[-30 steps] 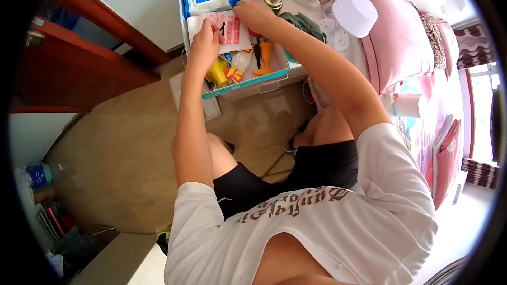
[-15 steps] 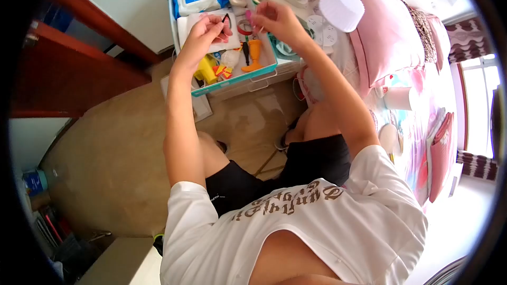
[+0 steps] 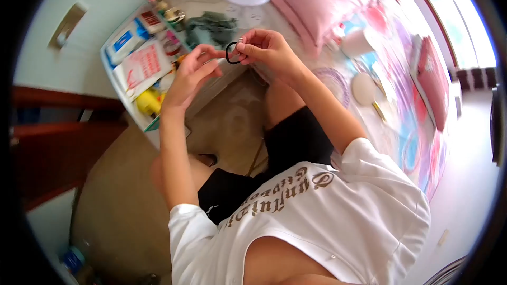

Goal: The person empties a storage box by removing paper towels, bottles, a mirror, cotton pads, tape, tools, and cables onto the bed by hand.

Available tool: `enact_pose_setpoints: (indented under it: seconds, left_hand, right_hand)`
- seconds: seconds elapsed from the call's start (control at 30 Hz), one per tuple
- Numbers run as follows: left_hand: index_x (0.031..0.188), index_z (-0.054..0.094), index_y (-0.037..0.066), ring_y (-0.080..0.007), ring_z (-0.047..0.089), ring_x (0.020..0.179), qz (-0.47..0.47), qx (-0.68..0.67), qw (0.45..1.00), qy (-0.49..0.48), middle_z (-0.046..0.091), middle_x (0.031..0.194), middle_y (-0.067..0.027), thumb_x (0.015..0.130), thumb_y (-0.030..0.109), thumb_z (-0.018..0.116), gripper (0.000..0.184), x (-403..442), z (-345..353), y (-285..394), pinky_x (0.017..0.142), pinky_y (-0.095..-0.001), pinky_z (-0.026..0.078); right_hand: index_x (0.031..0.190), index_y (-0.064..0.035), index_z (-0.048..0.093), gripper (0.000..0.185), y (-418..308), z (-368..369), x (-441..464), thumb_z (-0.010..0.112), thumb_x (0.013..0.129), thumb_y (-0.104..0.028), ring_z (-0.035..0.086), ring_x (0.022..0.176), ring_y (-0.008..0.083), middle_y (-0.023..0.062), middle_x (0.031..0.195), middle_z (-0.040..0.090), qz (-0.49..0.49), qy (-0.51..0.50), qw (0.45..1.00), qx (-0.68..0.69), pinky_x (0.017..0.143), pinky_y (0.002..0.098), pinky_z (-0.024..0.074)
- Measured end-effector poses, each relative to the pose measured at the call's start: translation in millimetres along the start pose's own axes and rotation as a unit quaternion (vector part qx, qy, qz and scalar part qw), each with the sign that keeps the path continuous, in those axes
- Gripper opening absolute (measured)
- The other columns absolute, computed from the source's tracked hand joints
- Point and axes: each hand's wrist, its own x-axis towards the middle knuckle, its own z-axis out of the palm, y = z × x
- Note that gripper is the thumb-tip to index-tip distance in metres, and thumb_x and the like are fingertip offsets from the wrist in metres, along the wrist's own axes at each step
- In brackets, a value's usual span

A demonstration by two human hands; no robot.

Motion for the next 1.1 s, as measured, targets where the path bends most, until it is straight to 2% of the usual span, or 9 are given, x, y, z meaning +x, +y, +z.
enact_pose_setpoints:
  seconds: [0.33, 0.47, 0.7, 0.77, 0.8, 0.87, 0.9, 1.03, 1.1]
  left_hand:
    - [0.125, 0.056, 0.007, -0.0128, 0.060, 0.100, 0.087, 0.081, 0.993, 0.019, 0.064, 0.131, -0.0130, 0.105, 0.014, 0.059, 0.021, 6, 10, -12, 0.092, -0.0285, 0.047]
    - [0.125, 0.057, 0.008, -0.0113, 0.059, 0.098, 0.119, 0.133, 0.982, 0.054, 0.065, 0.129, -0.0111, 0.106, 0.012, 0.058, 0.020, 6, 2, -12, 0.089, -0.0269, 0.046]
    - [0.127, 0.059, 0.005, -0.0112, 0.060, 0.099, 0.106, 0.191, 0.972, 0.082, 0.065, 0.128, -0.0093, 0.107, 0.013, 0.056, 0.021, -5, -13, 0, 0.091, -0.0276, 0.047]
    - [0.127, 0.059, 0.005, -0.0117, 0.060, 0.100, 0.106, 0.161, 0.976, 0.097, 0.065, 0.128, -0.0096, 0.107, 0.013, 0.056, 0.022, -17, -25, 13, 0.092, -0.0282, 0.047]
    - [0.128, 0.059, 0.004, -0.0122, 0.060, 0.102, 0.108, 0.133, 0.978, 0.114, 0.065, 0.128, -0.0099, 0.108, 0.014, 0.056, 0.023, -29, -33, 21, 0.093, -0.0287, 0.048]
    - [0.131, 0.059, 0.005, -0.0139, 0.060, 0.106, 0.127, 0.137, 0.966, 0.177, 0.065, 0.128, -0.0094, 0.107, 0.014, 0.058, 0.026, -42, -63, 27, 0.096, -0.0299, 0.047]
    - [0.129, 0.060, 0.004, -0.0142, 0.060, 0.107, 0.141, 0.098, 0.962, 0.211, 0.065, 0.126, -0.0087, 0.107, 0.013, 0.058, 0.024, -50, -74, 31, 0.097, -0.0300, 0.047]
    - [0.124, 0.062, 0.003, -0.0140, 0.066, 0.100, 0.148, 0.230, 0.886, 0.375, 0.070, 0.115, -0.0076, 0.106, 0.019, 0.064, 0.025, -70, -119, 37, 0.093, -0.0290, 0.052]
    - [0.122, 0.065, 0.001, -0.0136, 0.068, 0.099, 0.151, 0.341, 0.820, 0.434, 0.072, 0.113, -0.0075, 0.102, 0.018, 0.071, 0.027, -79, -166, 21, 0.087, -0.0272, 0.054]
  right_hand:
    - [0.106, 0.0005, 0.067, 0.014, -19, -195, -152, 0.073, 0.098, -0.008, 0.073, 0.089, 0.0140, 0.0076, 0.098, 0.076, 0.050, 0.223, 0.944, -0.238, 0.081, 0.0290, 0.0592]
    - [0.120, -0.0006, 0.070, 0.029, -20, -260, -197, 0.073, 0.099, -0.021, 0.072, 0.090, 0.0116, 0.0072, 0.099, 0.078, 0.146, 0.288, 0.909, -0.264, 0.078, 0.0271, 0.0555]
    - [0.120, -0.0001, 0.074, 0.033, 16, -341, -204, 0.074, 0.098, -0.024, 0.071, 0.088, 0.0111, 0.0062, 0.100, 0.078, 0.144, 0.428, 0.820, -0.352, 0.076, 0.0276, 0.0550]
    - [0.124, -0.0012, 0.073, 0.035, 23, -349, -197, 0.076, 0.095, -0.021, 0.074, 0.087, 0.0188, 0.0108, 0.106, 0.078, 0.163, 0.459, 0.765, -0.421, 0.078, 0.0364, 0.0579]
    - [0.130, -0.0031, 0.069, 0.042, 25, -356, -203, 0.078, 0.091, -0.018, 0.073, 0.097, 0.0299, 0.0159, 0.114, 0.075, 0.128, 0.419, 0.637, -0.634, 0.087, 0.0441, 0.0574]
    - [0.123, -0.0027, 0.071, 0.037, 38, -363, -222, 0.076, 0.091, -0.020, 0.065, 0.117, 0.0367, 0.0184, 0.118, 0.071, -0.088, 0.377, 0.571, -0.724, 0.099, 0.0436, 0.0525]
    - [0.122, -0.0032, 0.072, 0.034, 7, -319, -209, 0.075, 0.093, -0.020, 0.066, 0.116, 0.0367, 0.0189, 0.119, 0.071, 0.051, 0.375, 0.592, -0.711, 0.099, 0.0452, 0.0530]
    - [0.127, -0.0067, 0.069, 0.028, -37, -185, -147, 0.067, 0.100, -0.014, 0.072, 0.085, 0.0198, 0.0089, 0.104, 0.071, 0.057, 0.320, 0.719, -0.615, 0.077, 0.0354, 0.0579]
    - [0.131, -0.0076, 0.068, 0.032, -41, -117, -114, 0.064, 0.100, -0.006, 0.067, 0.080, 0.0131, 0.0031, 0.097, 0.066, 0.053, 0.213, 0.882, -0.417, 0.072, 0.0286, 0.0557]
